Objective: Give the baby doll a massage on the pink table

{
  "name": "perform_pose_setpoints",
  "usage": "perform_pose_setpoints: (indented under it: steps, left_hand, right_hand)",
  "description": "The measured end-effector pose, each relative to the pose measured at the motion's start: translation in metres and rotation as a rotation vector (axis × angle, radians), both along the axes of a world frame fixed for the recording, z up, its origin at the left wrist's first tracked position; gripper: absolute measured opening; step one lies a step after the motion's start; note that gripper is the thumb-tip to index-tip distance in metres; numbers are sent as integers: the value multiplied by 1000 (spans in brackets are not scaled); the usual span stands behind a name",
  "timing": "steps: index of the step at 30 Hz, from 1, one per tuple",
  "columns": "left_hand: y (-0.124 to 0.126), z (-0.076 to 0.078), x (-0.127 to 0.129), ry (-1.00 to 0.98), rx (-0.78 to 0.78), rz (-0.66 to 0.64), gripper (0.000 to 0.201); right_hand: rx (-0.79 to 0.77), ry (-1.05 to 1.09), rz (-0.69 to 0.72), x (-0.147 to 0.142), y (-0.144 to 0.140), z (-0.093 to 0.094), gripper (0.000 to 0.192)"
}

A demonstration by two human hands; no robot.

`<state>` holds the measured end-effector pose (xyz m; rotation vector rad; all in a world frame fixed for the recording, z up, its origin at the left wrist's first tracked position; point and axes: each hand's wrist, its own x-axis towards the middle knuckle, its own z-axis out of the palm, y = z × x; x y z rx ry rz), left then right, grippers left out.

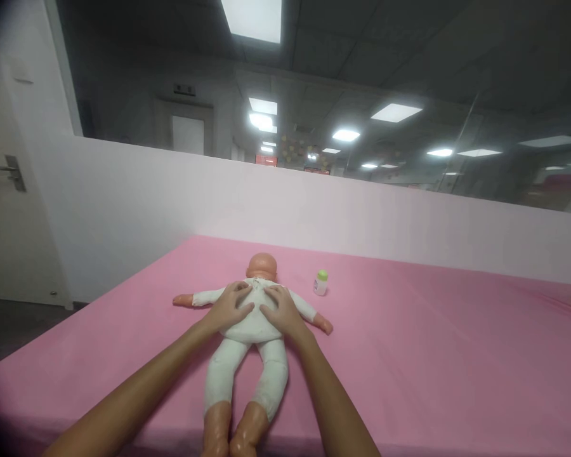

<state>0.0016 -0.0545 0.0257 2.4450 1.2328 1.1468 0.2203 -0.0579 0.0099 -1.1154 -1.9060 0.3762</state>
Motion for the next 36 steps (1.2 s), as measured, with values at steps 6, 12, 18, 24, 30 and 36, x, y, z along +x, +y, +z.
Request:
perform_pose_setpoints:
  steps: [6, 12, 18, 24, 30, 36]
  left_hand:
    - [7, -1, 5, -83, -35, 34, 15]
    - [7, -5, 7, -69, 30, 63, 25]
    - [11, -9, 7, -2, -3, 52, 32]
    - [9, -2, 10, -24, -6, 88, 9]
    - [7, -4, 8, -29, 12, 121, 19]
    - [11, -5, 7, 46, 8, 83, 21]
  right_hand:
    - [-6, 31, -31, -7, 3, 3, 17]
    - [50, 61, -52, -9, 0, 5, 29]
    - [20, 7, -10, -9, -7, 11, 35]
    - [-64, 40, -54, -12, -5, 12, 15]
    - [8, 27, -34, -13, -11, 18, 17]
    - [-3, 20, 11, -12, -14, 23, 20]
